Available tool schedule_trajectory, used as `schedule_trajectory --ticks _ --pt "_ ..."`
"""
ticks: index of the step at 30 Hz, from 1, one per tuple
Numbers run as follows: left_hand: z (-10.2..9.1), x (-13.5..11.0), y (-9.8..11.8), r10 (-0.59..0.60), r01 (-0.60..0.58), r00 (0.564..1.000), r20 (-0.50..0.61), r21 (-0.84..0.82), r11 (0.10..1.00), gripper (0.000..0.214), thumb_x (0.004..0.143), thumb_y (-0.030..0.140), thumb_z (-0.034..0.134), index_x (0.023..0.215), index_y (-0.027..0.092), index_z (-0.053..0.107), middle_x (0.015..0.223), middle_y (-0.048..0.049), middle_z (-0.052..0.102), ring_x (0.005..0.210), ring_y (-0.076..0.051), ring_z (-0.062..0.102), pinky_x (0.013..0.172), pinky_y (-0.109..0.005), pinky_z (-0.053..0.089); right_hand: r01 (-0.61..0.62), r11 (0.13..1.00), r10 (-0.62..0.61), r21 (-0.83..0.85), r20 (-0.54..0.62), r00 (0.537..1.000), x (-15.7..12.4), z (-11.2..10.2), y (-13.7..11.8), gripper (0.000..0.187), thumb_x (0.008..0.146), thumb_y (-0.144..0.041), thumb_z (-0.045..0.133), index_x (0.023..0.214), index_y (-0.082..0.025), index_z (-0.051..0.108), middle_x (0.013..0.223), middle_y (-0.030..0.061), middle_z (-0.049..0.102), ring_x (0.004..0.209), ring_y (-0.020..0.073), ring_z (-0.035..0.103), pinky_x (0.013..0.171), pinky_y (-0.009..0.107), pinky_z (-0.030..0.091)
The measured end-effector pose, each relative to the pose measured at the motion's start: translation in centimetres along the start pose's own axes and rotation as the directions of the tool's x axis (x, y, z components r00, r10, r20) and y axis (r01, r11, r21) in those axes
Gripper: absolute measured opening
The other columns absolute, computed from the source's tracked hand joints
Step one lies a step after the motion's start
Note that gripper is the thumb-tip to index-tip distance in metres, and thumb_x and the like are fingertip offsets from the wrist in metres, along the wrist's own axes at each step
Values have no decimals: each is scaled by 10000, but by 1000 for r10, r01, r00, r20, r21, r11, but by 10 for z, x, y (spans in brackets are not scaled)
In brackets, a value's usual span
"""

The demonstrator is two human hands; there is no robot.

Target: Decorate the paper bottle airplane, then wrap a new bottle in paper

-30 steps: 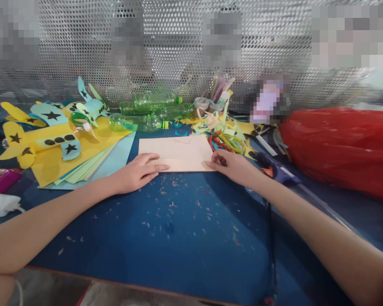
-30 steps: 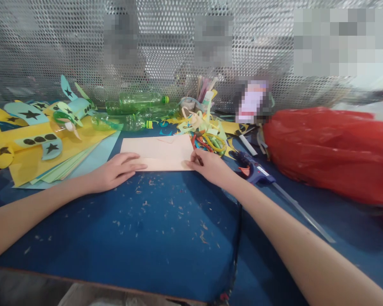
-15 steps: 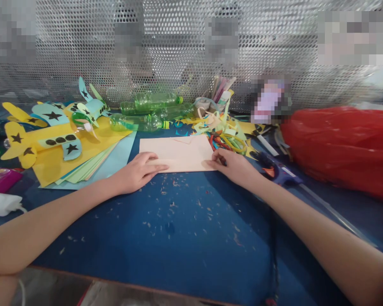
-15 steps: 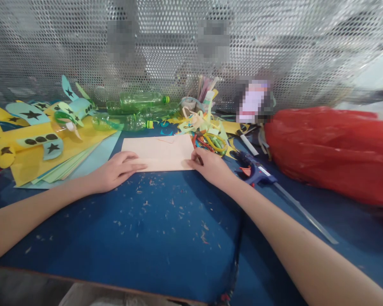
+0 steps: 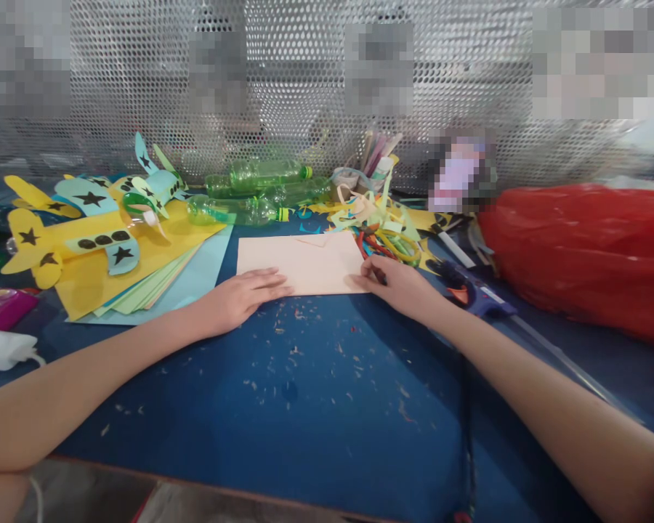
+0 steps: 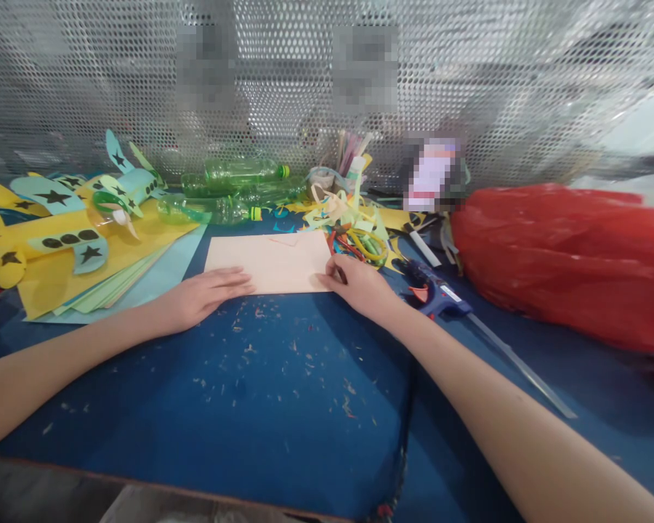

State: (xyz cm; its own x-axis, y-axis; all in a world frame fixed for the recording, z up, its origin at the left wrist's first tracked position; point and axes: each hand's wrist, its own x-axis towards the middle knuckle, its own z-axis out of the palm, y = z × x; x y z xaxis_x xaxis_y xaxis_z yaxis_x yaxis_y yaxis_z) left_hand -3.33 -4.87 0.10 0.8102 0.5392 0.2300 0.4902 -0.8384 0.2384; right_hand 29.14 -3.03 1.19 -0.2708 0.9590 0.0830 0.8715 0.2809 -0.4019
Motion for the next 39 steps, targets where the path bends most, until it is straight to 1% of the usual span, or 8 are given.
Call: schedule_trajectory --ticks 3,5,10,14,21,26,30,39 --pt "0 1 1 14 -13 998 61 -30 999 495 977 103 295 1424 272 426 1481 -11 456 1422 -155 329 1182 -401 297 2 1000 -2 0 0 1000 0 0 1 235 865 -436 536 773 -223 495 660 2 535 603 165 507 586 285 367" --pt "1 1 1 17 -15 997 74 -28 999 497 979 104 286 1430 265 421 1490 -10 441 1422 -149 329 1186 -392 292 7 1000 -7 -3 -2 1000 0 0 2 239 866 -440 536 775 -221 501 658 1 535 599 163 506 584 283 366" --pt "2 0 -2 55 -55 996 64 7 998 495 978 99 274 1438 219 413 1495 -29 429 1423 -151 326 1185 -377 295 34 999 -34 5 -14 999 1 1 3 257 865 -453 531 764 -218 508 648 -1 540 578 154 499 569 277 364" --pt "2 1 -3 73 -74 995 74 11 997 506 970 89 293 1443 228 405 1504 -15 411 1428 -145 313 1188 -375 293 47 999 -47 11 -19 999 1 1 4 258 860 -452 531 758 -217 509 648 0 543 580 157 505 566 277 365" --pt "2 1 -4 81 -83 993 81 20 996 528 962 83 321 1460 249 371 1506 -3 405 1433 -145 303 1182 -391 307 41 999 -41 9 -15 999 1 2 6 248 859 -447 538 769 -217 517 646 -3 548 571 154 505 561 278 366" --pt "2 1 -6 82 -83 991 103 9 996 516 962 79 319 1450 231 389 1493 -11 425 1425 -145 321 1178 -385 312 54 999 -54 10 -19 998 1 2 6 264 865 -461 531 768 -216 517 645 -4 546 574 153 509 563 279 367" --pt "1 1 -6 88 -89 990 109 10 996 501 967 82 307 1442 209 403 1490 -15 430 1423 -143 325 1177 -368 312 41 999 -41 13 -11 999 2 1 5 252 864 -449 536 769 -217 513 648 -7 542 579 153 509 569 280 370" --pt "0 1 -3 65 -67 992 108 10 998 504 962 77 302 1434 213 417 1484 -14 441 1408 -138 353 1171 -354 311 53 999 -53 1 -11 999 1 1 7 240 858 -435 537 765 -215 516 661 -2 556 587 156 515 570 279 372"
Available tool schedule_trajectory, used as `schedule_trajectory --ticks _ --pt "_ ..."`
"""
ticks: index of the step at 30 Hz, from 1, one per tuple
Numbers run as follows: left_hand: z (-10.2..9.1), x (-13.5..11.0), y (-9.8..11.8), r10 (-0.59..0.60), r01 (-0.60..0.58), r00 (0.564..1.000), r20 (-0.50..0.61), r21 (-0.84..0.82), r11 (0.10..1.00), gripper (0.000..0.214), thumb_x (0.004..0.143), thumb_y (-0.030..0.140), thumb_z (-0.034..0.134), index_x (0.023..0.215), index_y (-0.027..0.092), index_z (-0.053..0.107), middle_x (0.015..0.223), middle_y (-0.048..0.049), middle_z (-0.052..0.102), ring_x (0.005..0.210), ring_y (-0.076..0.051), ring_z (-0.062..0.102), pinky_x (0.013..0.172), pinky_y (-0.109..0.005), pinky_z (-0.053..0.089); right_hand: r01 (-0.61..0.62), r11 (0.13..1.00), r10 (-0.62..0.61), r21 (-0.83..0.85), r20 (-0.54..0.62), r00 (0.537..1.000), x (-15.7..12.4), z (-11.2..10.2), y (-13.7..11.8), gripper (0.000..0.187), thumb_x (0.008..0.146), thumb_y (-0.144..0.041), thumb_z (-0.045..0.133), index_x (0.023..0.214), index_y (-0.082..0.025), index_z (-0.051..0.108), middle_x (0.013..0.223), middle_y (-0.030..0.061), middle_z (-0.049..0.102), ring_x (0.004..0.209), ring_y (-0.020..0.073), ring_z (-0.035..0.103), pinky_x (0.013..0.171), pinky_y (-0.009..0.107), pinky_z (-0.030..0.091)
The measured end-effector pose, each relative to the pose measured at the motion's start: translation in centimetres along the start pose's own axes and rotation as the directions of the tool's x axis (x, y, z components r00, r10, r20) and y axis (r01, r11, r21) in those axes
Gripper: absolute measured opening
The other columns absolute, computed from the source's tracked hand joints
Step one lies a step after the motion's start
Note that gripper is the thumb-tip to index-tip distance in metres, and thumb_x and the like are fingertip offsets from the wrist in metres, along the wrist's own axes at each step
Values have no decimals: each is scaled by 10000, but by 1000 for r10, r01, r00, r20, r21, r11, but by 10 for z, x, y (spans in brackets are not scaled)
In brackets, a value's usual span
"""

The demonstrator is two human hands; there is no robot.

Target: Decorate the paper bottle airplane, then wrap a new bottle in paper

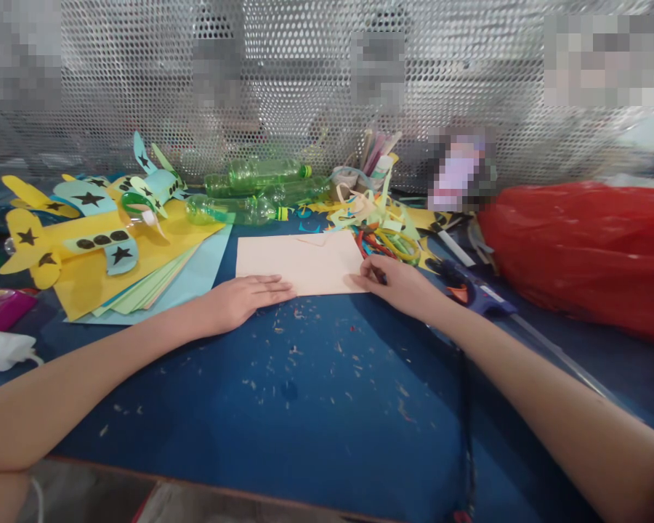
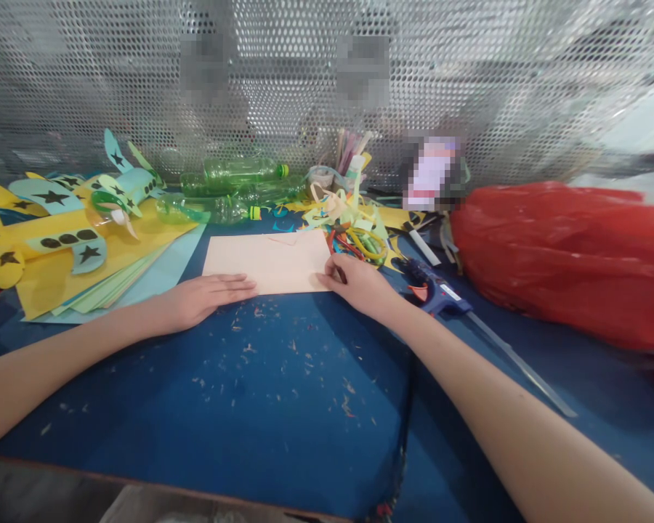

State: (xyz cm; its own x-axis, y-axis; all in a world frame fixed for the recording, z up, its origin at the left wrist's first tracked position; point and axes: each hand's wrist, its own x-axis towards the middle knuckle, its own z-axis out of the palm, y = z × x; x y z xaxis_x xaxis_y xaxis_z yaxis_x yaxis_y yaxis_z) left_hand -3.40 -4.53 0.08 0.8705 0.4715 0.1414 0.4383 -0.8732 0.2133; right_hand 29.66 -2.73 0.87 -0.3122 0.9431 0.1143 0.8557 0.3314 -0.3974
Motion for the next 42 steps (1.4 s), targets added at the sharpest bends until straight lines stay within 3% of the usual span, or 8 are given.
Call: schedule_trajectory --ticks 17,25,30,33,37,42 --pt "-3 1 0 4 -3 1000 28 -8 1000 546 937 58 333 1439 259 410 1489 -4 435 1411 -141 348 1171 -364 299 -52 997 54 -61 32 998 -4 -6 -9 203 845 -401 567 760 -219 540 599 -13 547 523 144 500 537 265 339" --pt "-2 0 -1 -40 39 999 29 30 999 524 940 83 348 1416 283 434 1469 -15 465 1403 -189 370 1170 -480 245 -40 998 44 -45 78 996 -6 -11 -13 344 841 -547 539 724 -223 543 565 -4 549 496 150 489 499 274 328" --pt "-5 1 3 -29 29 1000 9 61 998 470 962 119 350 1387 282 465 1446 -12 497 1384 -198 402 1188 -519 158 -23 998 30 -65 107 994 -6 -9 -8 214 863 -409 536 768 -218 555 606 -1 562 526 157 511 534 281 370" --pt "-4 5 9 -4 9 999 -43 111 994 388 986 184 353 1325 234 536 1391 -40 559 1337 -222 466 1189 -543 146 121 982 -123 -148 -4 992 -6 -6 -6 158 853 -324 548 752 -205 569 754 57 606 706 206 583 676 336 448" --pt "0 10 21 4 16 993 -118 173 985 381 1007 284 352 1249 114 593 1320 -117 609 1278 -255 520 1155 -481 307 304 890 -390 -341 -220 894 -12 -1 -21 180 903 -304 526 878 -188 661 1039 131 610 977 275 556 882 438 421" --pt "4 12 27 -37 50 992 -123 104 993 398 1005 310 362 1274 90 556 1321 -154 587 1221 -247 552 1072 -413 440 527 714 -631 -462 -96 770 -27 13 -53 300 961 -331 482 1202 -256 643 1060 74 665 1011 247 538 986 448 341"
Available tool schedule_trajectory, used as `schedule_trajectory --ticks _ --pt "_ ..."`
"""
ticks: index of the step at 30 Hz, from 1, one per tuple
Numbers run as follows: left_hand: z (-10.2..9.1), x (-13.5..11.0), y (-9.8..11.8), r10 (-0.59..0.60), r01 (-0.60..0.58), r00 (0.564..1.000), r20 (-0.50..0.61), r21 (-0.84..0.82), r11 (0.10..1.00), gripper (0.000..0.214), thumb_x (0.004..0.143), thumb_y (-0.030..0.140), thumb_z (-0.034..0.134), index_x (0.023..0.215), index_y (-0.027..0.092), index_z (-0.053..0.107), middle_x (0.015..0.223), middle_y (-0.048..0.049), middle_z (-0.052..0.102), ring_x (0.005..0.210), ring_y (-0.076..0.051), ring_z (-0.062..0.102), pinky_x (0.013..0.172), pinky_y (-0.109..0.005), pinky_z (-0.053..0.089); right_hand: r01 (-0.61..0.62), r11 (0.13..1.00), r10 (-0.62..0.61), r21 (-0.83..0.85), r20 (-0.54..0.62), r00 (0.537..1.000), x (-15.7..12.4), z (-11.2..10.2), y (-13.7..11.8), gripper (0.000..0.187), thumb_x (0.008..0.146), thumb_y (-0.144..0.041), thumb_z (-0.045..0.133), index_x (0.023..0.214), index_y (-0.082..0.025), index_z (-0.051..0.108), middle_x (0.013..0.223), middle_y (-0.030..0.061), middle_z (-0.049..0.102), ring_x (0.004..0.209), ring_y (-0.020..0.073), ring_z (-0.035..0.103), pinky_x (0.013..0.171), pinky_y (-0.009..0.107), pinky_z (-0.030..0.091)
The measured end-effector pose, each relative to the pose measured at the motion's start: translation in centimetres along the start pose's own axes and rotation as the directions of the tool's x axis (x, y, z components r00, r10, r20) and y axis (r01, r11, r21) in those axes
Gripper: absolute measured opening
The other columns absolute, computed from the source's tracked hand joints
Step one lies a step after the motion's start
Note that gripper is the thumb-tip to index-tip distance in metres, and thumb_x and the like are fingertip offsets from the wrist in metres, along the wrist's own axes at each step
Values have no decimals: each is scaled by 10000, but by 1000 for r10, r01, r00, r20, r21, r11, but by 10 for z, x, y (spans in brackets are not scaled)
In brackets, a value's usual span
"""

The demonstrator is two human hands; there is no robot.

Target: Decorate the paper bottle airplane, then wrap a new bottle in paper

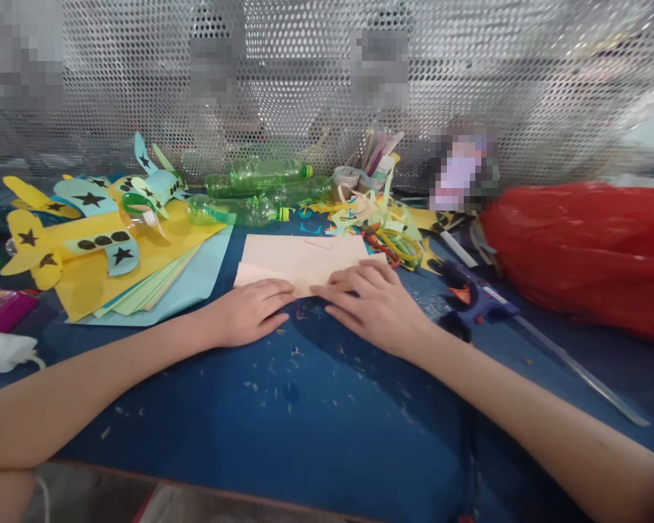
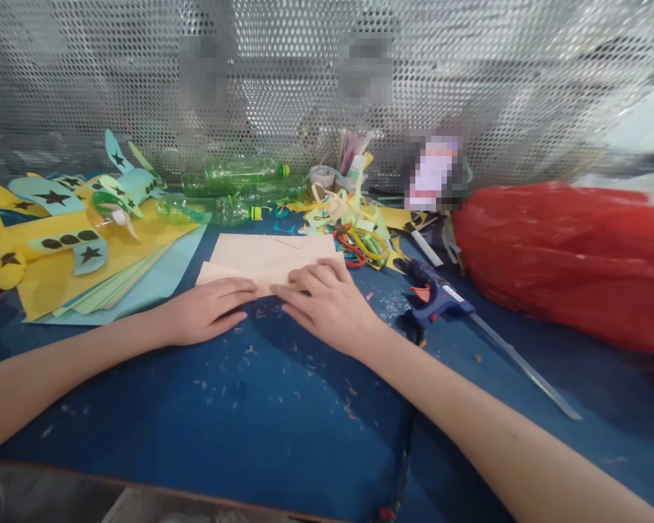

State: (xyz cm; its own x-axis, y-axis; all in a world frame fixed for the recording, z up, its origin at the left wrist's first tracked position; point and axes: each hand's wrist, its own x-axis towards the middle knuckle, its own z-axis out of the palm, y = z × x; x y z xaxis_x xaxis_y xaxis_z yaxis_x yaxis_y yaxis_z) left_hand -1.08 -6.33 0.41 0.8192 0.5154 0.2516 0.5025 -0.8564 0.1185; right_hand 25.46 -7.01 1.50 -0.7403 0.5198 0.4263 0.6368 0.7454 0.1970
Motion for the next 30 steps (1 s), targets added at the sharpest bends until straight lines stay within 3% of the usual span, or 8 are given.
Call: schedule_trajectory --ticks 5,10,17,24,30 --pt "2 -1 -3 11 -11 1000 1 -56 998 405 1002 310 365 1297 90 535 1315 -160 575 1211 -254 542 1064 -421 445 25 1000 -25 1 73 997 -2 5 -12 400 988 -370 412 1358 -291 541 1130 69 648 1062 243 519 1018 446 299" --pt "3 -1 -5 33 -34 999 -15 -60 998 382 999 282 364 1292 131 559 1312 -145 576 1197 -249 546 1054 -428 448 17 999 -20 31 95 995 -2 6 -9 398 994 -371 389 1344 -292 561 1113 77 647 1053 240 523 987 437 326" --pt "1 -1 -4 24 -23 1000 13 -74 997 412 1006 290 351 1321 95 531 1330 -159 558 1215 -261 529 1070 -430 433 23 1000 -25 16 87 996 -2 7 -9 378 982 -376 423 1297 -272 605 1118 72 651 1060 251 522 1021 454 317" --pt "1 -2 -4 11 -10 1000 15 -107 994 396 1004 293 359 1318 127 534 1330 -152 556 1221 -256 523 1070 -441 429 73 997 -73 15 -3 997 0 1 -4 304 950 -357 499 1101 -198 709 966 81 680 976 243 547 1006 461 355" --pt "0 -2 -3 10 -9 1000 7 -118 993 399 1007 292 359 1317 115 537 1329 -153 560 1224 -254 523 1076 -436 425 174 985 -173 13 -20 985 2 -5 11 276 954 -287 492 851 -199 732 793 48 675 834 193 571 949 403 410"
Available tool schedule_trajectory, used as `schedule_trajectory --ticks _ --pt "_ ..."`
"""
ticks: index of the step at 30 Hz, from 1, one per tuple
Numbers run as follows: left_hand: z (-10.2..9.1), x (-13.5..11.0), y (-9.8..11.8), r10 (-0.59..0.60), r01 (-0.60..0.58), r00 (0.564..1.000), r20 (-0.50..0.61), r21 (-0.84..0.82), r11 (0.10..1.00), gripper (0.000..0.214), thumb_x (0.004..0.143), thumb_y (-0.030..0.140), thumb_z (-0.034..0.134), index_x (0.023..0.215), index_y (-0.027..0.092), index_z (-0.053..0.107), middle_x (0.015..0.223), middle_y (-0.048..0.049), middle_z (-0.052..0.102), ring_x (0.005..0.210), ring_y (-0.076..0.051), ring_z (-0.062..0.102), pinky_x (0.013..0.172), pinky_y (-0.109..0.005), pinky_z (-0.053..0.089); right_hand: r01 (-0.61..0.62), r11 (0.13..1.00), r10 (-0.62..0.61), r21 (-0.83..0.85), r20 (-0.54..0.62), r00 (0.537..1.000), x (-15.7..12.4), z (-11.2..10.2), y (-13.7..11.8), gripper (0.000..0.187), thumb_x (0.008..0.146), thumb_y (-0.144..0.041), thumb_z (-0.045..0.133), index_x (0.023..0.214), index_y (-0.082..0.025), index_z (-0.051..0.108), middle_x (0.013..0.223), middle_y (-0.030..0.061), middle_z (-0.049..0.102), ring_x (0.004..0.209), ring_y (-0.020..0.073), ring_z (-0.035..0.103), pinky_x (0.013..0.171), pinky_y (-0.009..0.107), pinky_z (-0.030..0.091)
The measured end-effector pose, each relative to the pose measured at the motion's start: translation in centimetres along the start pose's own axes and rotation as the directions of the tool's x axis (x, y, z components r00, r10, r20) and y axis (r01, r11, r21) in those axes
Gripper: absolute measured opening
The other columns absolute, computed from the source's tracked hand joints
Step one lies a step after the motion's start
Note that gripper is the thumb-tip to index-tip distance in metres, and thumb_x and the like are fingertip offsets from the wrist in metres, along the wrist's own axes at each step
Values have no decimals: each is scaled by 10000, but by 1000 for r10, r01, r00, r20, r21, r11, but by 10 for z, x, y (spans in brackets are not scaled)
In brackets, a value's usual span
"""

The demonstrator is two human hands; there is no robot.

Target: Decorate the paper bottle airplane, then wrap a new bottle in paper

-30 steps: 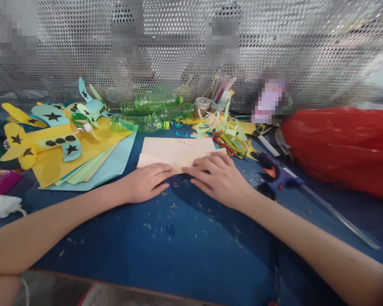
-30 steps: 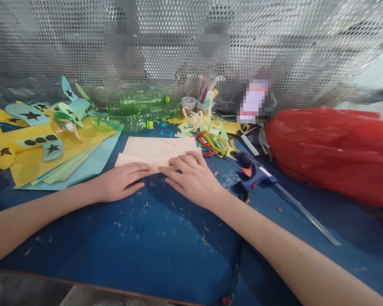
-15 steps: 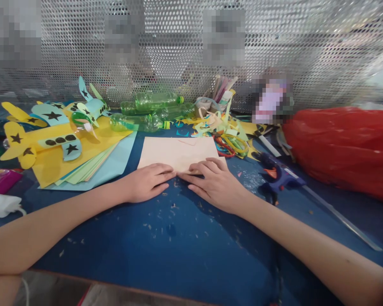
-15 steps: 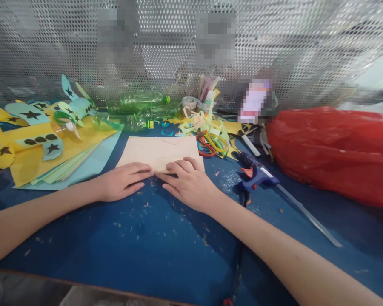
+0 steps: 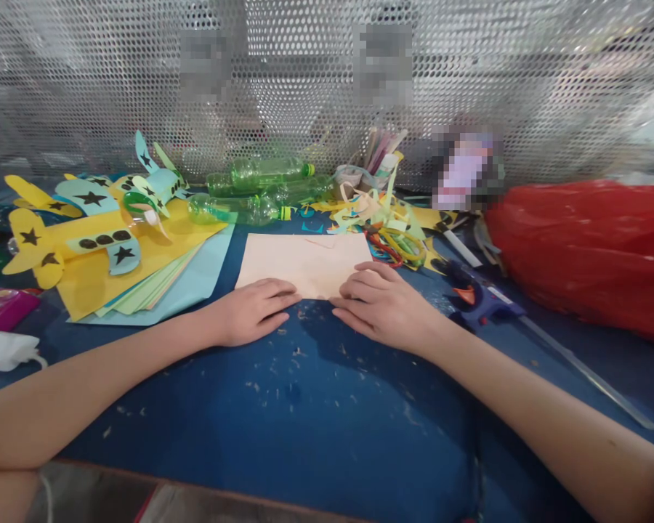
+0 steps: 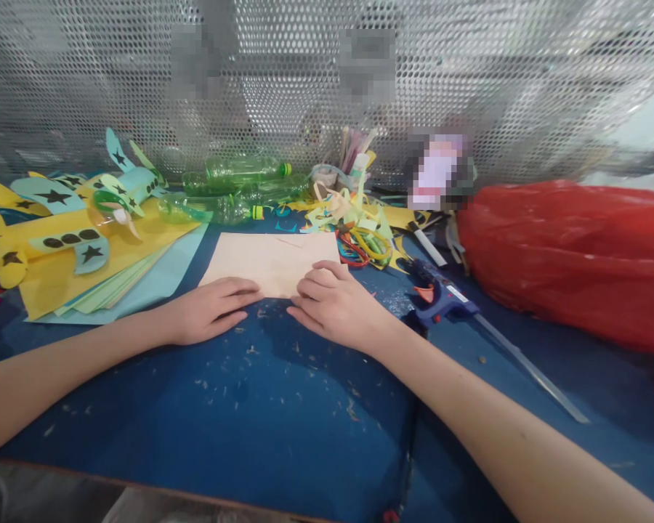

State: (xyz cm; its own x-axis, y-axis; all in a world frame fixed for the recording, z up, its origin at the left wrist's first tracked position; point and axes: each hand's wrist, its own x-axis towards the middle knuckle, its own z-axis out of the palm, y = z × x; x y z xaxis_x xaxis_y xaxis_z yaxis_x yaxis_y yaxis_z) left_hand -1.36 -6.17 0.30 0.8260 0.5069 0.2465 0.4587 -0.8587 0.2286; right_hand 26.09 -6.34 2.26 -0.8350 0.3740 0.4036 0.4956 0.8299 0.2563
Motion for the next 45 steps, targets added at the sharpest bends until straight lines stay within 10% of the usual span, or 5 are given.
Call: schedule_trajectory --ticks 28,33,38,41,45 --pt "-2 -1 -1 -14 16 999 33 -40 999 408 1005 301 352 1340 135 514 1355 -147 536 1257 -250 496 1100 -436 394 -205 978 210 -50 302 930 -20 -27 36 294 761 -299 555 486 -196 573 548 38 590 586 165 566 530 285 329" --pt "-2 0 -1 -3 5 1000 30 -45 999 400 1000 301 362 1332 147 522 1349 -148 541 1247 -255 504 1093 -447 399 -237 970 243 -61 113 963 -23 -36 45 395 846 -267 506 456 -203 501 535 37 573 599 163 568 522 295 345" --pt "-1 1 -1 -3 3 1000 14 -32 999 398 998 300 367 1319 132 532 1332 -155 550 1232 -260 513 1082 -444 410 -218 939 239 265 -51 970 -12 -18 23 263 916 -266 515 745 -182 696 759 67 665 726 170 592 696 310 488" --pt "0 1 -1 7 -7 1000 5 -27 1000 402 996 301 375 1320 122 531 1327 -161 552 1227 -261 515 1079 -436 414 -209 935 196 285 72 978 -4 0 -2 334 952 -316 486 1223 -193 638 1123 110 657 1028 228 596 887 389 492" --pt "0 1 -2 12 -12 1000 10 -24 1000 411 997 304 365 1332 122 521 1332 -169 544 1236 -260 505 1073 -435 417 -179 957 142 229 172 975 -3 14 -22 413 982 -357 407 1322 -192 571 1175 120 641 1049 262 584 913 457 483"
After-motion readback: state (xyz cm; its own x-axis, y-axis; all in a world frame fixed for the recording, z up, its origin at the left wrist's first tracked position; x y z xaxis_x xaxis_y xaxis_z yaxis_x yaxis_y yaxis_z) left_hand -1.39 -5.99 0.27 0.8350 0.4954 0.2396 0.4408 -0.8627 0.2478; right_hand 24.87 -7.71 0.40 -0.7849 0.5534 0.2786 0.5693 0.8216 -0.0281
